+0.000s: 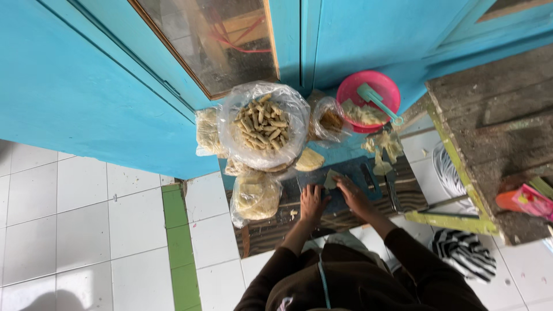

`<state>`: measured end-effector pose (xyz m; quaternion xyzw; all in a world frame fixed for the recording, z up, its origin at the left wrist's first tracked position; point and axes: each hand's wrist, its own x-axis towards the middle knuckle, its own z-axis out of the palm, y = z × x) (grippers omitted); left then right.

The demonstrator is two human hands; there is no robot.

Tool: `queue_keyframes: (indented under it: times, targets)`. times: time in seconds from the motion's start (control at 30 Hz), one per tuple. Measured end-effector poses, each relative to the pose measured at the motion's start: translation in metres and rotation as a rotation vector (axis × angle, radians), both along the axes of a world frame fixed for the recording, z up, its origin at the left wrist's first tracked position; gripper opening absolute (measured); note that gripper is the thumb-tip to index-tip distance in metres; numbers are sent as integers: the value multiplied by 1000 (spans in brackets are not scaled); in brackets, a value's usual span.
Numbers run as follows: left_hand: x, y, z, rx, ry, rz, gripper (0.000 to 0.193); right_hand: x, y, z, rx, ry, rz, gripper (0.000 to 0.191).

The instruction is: The person cuts a sheet of dough into smaller pieces with a knife on a cutting board, then folds and presses each piece by hand and places the folded pieces aside, with finished rolled dough pieces accumulating in a large plastic bag on the table.

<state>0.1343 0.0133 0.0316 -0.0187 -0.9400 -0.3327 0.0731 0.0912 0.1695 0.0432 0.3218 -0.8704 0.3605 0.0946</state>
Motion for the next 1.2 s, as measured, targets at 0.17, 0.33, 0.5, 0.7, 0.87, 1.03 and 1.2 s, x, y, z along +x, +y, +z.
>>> queue_keyframes:
  times: [0.17,0.33,0.5,0.7,0.87,1.03,1.2]
  targets:
    - [-6,-5,19,30,4,-11,52,5,-5,22,4,19,15,38]
    - [-11,2,29,138,-57,161,33,3,-12,38,-187,-210,-285,30]
    - [-27,20,36,36,-19,194,31,-19,-16,54,131,-41,-418,28]
    - [-46,38,41,153,-36,118,26,-33,-13,64,-92,-285,-276,29]
    - [-49,43,31,275,-50,132,28,-37,11,53,-38,-350,-227,31]
    - [-50,46,28,222,-32,116,39,-76,66,47,-221,-460,-366,20]
    - [-52,47,27,270,-19,169,39,-141,114,57,-63,8,-503,12]
